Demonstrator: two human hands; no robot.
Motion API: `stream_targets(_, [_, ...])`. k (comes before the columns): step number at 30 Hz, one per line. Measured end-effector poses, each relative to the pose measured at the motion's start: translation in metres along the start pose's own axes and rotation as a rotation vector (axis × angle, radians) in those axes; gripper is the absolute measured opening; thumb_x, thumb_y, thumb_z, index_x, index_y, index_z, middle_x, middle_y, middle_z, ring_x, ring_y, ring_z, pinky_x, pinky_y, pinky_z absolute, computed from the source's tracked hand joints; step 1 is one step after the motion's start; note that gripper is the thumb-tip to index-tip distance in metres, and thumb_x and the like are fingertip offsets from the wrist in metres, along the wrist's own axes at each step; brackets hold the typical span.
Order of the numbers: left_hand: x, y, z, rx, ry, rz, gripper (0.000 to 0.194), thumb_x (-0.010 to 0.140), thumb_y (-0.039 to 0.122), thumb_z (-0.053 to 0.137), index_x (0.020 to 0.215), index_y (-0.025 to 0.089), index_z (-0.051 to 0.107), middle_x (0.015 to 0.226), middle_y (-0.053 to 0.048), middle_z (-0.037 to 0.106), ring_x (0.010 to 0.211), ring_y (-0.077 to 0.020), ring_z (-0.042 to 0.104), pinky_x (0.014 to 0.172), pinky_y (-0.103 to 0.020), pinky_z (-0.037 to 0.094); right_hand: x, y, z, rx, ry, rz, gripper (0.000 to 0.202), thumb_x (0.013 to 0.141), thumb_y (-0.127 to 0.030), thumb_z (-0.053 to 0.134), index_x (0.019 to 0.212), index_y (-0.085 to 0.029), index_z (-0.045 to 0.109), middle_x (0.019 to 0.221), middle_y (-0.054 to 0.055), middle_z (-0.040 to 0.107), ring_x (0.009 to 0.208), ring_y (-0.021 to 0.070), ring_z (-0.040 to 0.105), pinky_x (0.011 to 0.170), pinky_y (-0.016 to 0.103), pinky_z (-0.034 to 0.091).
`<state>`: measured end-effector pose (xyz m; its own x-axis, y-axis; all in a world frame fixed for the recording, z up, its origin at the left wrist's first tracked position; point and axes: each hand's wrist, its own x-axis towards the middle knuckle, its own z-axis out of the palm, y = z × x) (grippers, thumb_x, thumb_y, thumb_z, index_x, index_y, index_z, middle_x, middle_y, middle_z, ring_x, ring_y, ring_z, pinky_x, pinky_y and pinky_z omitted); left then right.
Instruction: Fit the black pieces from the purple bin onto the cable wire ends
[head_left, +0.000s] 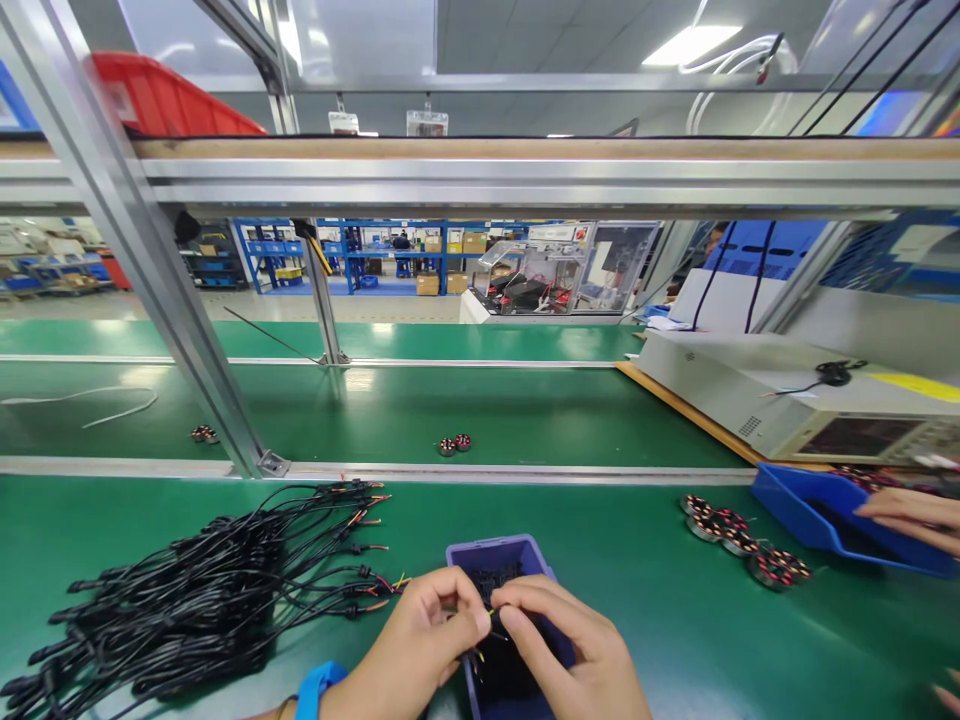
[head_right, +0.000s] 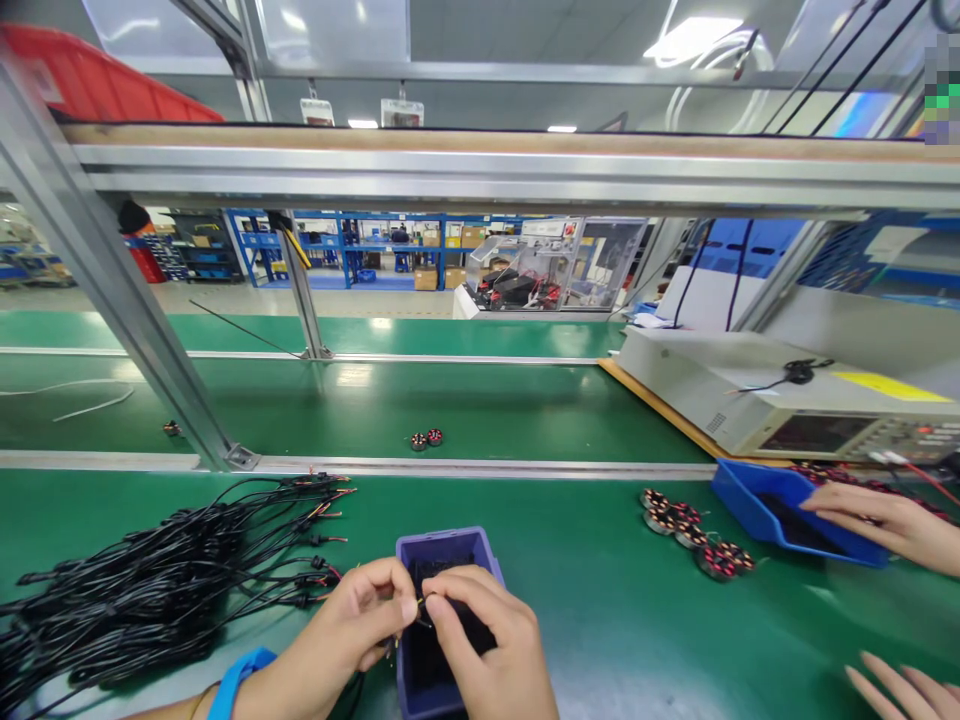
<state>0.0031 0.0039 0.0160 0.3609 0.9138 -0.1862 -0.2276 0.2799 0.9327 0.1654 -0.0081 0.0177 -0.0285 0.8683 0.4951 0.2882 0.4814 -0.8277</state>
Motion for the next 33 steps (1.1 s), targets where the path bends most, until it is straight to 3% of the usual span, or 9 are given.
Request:
stream_targets(7, [0.002,-0.008,-0.003,0.083,0.028,0.111,0.047,0.069,0.059,0.077,0.067,0.018,0.054,0.057,0.008,0.041,0.05,-0.0069,0.025,0.049,-0.021,0.023,0.003,0.001,-0.01,-0.016,-0.216,-0.023,0.018,0.092,-0.025,0.06,0.088,-0.024,0.077,0.079,0.002,0.075,0.07,0.0168,0.071,0.067,0.022,0.057])
stream_targets(13, [-0.001,-0.004,-0.003,0.014,-0.028,-0.002,0.051,0.072,0.069,0.065,0.077,0.019,0.053,0.064,0.005,0.05,0.049,-0.0072,0.027,0.044,-0.021,0.016,-0.001,0.007,-0.004,-0.02,-0.216,0.078,0.014,0.084,-0.016,0.058,0.079,-0.022,0.07,0.073,0.0,0.071,0.062,0.0146,0.066,0.06,0.021,0.052])
stream_targets(17, [-0.003,-0.007,-0.002,-0.03,-0.04,0.06,0.051,0.071,0.066,0.07,0.08,0.02,0.05,0.068,0.005,0.05,0.055,-0.0078,0.035,0.046,-0.019,0.018,-0.004,0.013,0.001,0.018,-0.287,0.171,0.014,0.083,-0.017,0.057,0.076,-0.02,0.069,0.073,0.002,0.07,0.064,0.0153,0.065,0.061,0.021,0.052])
stream_targets(19, [-0.003,-0.006,-0.003,-0.036,-0.054,0.059,0.051,0.072,0.064,0.071,0.083,0.021,0.048,0.069,0.006,0.05,0.055,-0.0075,0.036,0.047,-0.019,0.018,-0.004,0.014,0.001,0.047,-0.302,0.188,0.013,0.083,-0.018,0.058,0.086,-0.02,0.071,0.077,0.003,0.071,0.066,0.016,0.066,0.062,0.023,0.053])
stream_targets(23, [-0.002,-0.002,-0.009,-0.024,-0.097,-0.006,0.048,0.074,0.062,0.07,0.082,0.021,0.046,0.069,0.006,0.054,0.046,-0.0042,0.024,0.044,-0.021,0.015,-0.002,0.013,-0.006,0.033,-0.267,0.061,0.031,0.081,-0.016,0.065,0.111,-0.023,0.07,0.09,0.004,0.073,0.075,0.018,0.068,0.066,0.024,0.056])
stream_targets(26, [0.0,-0.004,-0.009,-0.04,-0.117,-0.021,0.048,0.072,0.061,0.072,0.08,0.02,0.048,0.068,0.005,0.054,0.045,-0.0038,0.023,0.043,-0.021,0.013,0.002,0.013,-0.011,-0.065,-0.291,-0.121,0.012,0.088,-0.018,0.062,0.089,-0.023,0.073,0.082,0.004,0.073,0.076,0.0184,0.068,0.07,0.025,0.055])
stream_targets(29, [0.0,-0.004,-0.006,-0.058,-0.109,-0.037,0.045,0.072,0.057,0.074,0.079,0.02,0.05,0.067,0.005,0.051,0.046,-0.0044,0.025,0.043,-0.021,0.011,0.005,0.013,-0.011,-0.11,-0.327,-0.212,0.016,0.093,-0.02,0.059,0.083,-0.023,0.072,0.076,0.003,0.072,0.072,0.0173,0.068,0.069,0.025,0.054])
stream_targets(31, [-0.003,0.003,-0.008,-0.05,-0.098,-0.054,0.04,0.074,0.053,0.073,0.08,0.02,0.051,0.067,0.005,0.052,0.045,-0.0045,0.026,0.043,-0.021,0.011,0.005,0.013,-0.013,-0.116,-0.313,-0.231,0.01,0.09,-0.024,0.064,0.097,-0.023,0.072,0.084,0.004,0.074,0.075,0.0176,0.069,0.07,0.024,0.055])
stream_targets(33, [-0.008,0.022,-0.016,-0.015,-0.036,-0.03,0.035,0.077,0.048,0.072,0.082,0.019,0.054,0.07,0.003,0.055,0.047,-0.0049,0.029,0.044,-0.021,0.012,0.005,0.013,-0.018,-0.12,-0.251,-0.205,0.026,0.089,-0.026,0.068,0.115,-0.024,0.067,0.095,0.005,0.074,0.08,0.0175,0.07,0.071,0.023,0.056])
